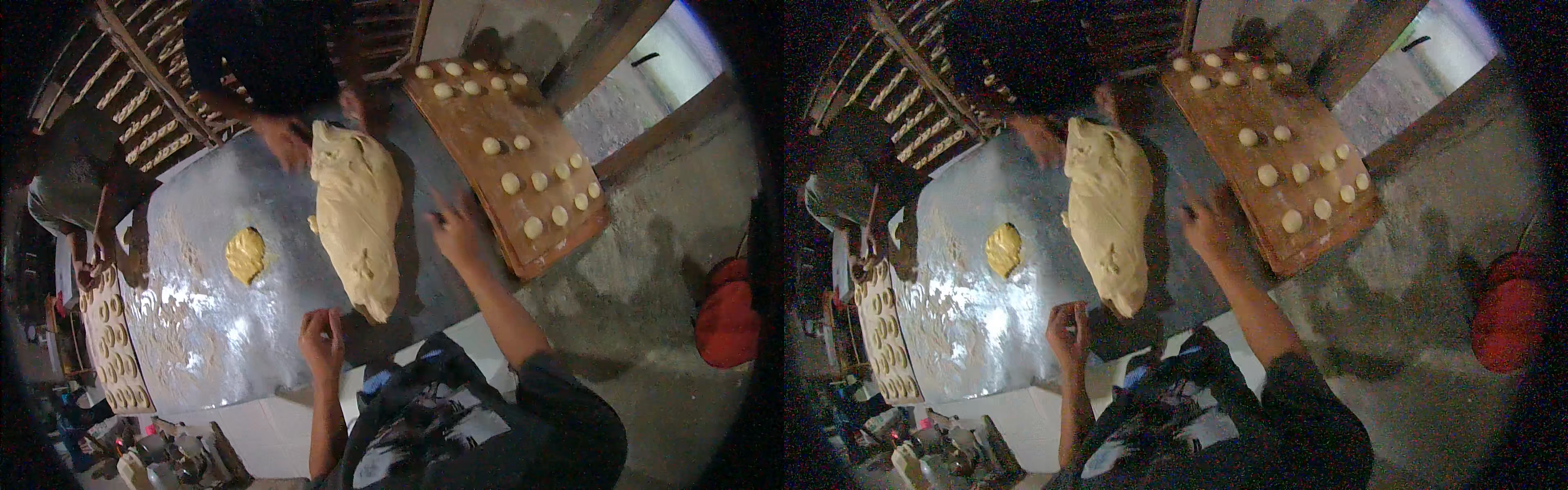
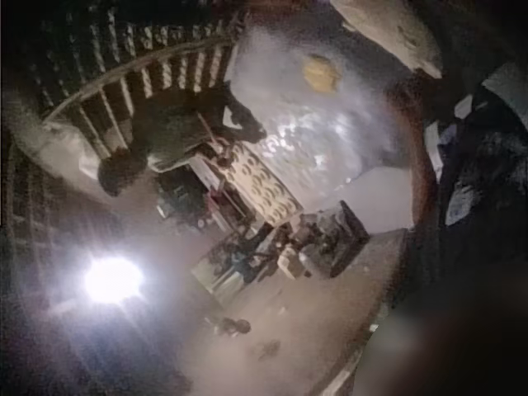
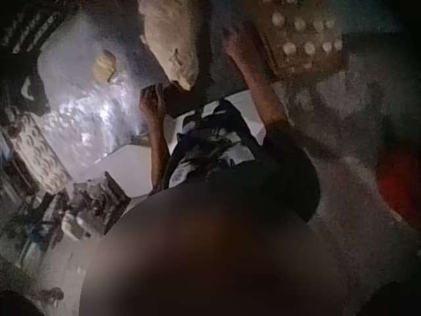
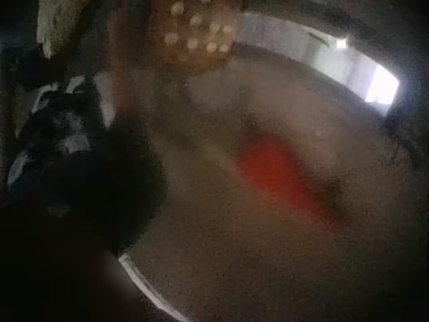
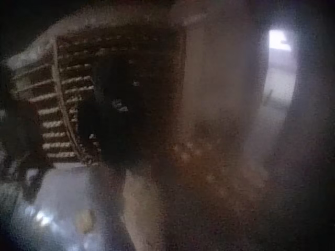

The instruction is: The person shapes dough into rings and balls by hand on a floured metal table. They tear off portions from a large dough mass, roll them into balls, and form rings by pressing a finger into the center, placing the finished pieces on a wooden board.

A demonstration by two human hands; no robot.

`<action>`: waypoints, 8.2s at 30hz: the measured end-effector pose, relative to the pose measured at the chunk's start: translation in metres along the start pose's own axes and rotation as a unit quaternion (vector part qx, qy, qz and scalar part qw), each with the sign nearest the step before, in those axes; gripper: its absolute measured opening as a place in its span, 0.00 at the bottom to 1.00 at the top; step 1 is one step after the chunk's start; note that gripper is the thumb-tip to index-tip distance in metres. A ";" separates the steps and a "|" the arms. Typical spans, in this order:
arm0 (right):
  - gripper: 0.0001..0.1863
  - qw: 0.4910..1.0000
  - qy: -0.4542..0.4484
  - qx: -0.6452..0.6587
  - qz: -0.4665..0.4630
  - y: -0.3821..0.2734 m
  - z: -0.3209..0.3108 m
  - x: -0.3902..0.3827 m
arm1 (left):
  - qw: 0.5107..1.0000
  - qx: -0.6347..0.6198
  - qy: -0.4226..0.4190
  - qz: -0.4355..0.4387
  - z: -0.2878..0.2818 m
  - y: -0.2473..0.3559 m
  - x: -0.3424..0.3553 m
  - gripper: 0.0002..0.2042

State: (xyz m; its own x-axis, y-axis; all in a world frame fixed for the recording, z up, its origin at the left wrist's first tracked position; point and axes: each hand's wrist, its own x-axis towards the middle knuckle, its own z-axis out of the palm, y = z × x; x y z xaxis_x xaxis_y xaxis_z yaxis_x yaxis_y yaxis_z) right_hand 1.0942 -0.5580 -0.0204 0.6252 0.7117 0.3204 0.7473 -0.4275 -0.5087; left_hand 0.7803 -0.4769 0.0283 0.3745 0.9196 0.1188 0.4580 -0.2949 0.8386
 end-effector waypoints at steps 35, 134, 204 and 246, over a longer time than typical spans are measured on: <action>0.31 0.525 -0.349 0.567 0.530 -0.103 0.049 -0.118 | 0.866 0.357 -0.266 0.227 0.012 0.158 -0.082 0.34; 0.25 0.996 0.025 -0.072 -0.035 -0.012 0.032 0.007 | 0.999 0.021 0.004 -0.032 -0.033 -0.012 -0.014 0.07; 0.28 0.986 -0.048 -0.144 -0.065 -0.025 0.032 -0.089 | 0.963 0.025 -0.081 0.255 0.049 0.021 0.020 0.15; 0.27 0.989 -0.121 -0.043 -0.068 -0.054 0.018 -0.074 | 0.996 -0.083 -0.008 0.030 -0.004 -0.036 0.053 0.08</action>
State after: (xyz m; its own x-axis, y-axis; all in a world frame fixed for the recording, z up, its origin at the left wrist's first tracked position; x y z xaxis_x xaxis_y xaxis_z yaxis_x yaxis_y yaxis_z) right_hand 1.0034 -0.5780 -0.0310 0.4536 0.8738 0.1755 0.8436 -0.3574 -0.4009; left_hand 0.7804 -0.4165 0.0069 0.4097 0.8973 0.1643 0.2960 -0.3011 0.9065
